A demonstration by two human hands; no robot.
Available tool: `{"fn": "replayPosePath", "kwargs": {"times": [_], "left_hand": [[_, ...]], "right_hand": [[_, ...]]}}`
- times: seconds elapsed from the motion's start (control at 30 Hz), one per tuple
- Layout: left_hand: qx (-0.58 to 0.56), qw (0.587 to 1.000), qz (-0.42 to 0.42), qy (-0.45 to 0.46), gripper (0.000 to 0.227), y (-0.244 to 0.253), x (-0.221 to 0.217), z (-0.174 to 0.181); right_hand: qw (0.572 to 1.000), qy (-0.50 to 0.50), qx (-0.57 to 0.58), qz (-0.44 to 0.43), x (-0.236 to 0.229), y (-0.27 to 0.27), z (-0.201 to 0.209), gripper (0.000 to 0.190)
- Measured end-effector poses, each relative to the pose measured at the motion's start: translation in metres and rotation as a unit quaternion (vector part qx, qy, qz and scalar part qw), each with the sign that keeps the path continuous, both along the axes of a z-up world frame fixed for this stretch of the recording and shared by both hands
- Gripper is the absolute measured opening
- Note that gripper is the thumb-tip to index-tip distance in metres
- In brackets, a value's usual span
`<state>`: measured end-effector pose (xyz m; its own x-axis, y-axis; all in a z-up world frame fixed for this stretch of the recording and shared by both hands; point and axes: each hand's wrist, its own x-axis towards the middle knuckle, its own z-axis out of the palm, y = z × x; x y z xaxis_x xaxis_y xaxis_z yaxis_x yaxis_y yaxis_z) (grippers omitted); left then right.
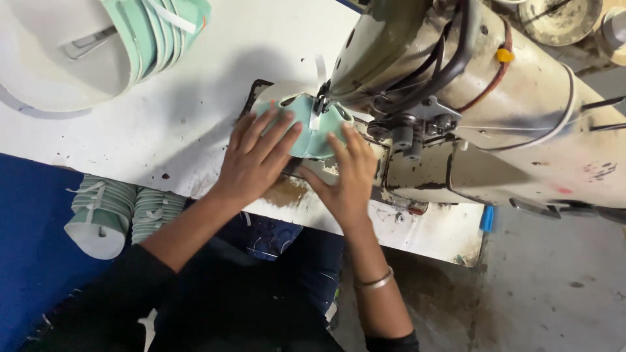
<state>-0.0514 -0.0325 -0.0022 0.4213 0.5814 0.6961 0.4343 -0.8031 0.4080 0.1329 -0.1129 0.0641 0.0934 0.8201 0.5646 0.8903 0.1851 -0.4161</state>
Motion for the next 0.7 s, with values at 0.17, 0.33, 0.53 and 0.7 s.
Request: {"fn": "replayPosePath", "kwargs": {"times": [0.17, 0.33, 0.53, 0.7], "left_hand": [[0.045, 0.984, 0.021, 0.171, 0.05, 0.011, -0.001, 0.035], [0.023, 0.988, 0.006, 0.155, 0.046, 0.02, 0.005, 0.047], [0.012, 0.987, 0.008, 0.159, 0.037, 0.038, 0.016, 0.058], [-0.007, 0.987, -0.005, 0.161, 0.034, 0.061, 0.026, 0.052]], "right_hand": [[0.992, -0.117, -0.005, -0.041, -0.005, 0.004, -0.025, 0.057], [0.996, -0.08, -0.025, -0.025, -0.003, 0.004, -0.014, 0.049], [0.999, -0.002, -0.036, -0.017, 0.0, 0.015, 0.004, 0.045], [0.998, 0.038, -0.048, -0.016, 0.012, 0.027, 0.004, 0.048]]}}
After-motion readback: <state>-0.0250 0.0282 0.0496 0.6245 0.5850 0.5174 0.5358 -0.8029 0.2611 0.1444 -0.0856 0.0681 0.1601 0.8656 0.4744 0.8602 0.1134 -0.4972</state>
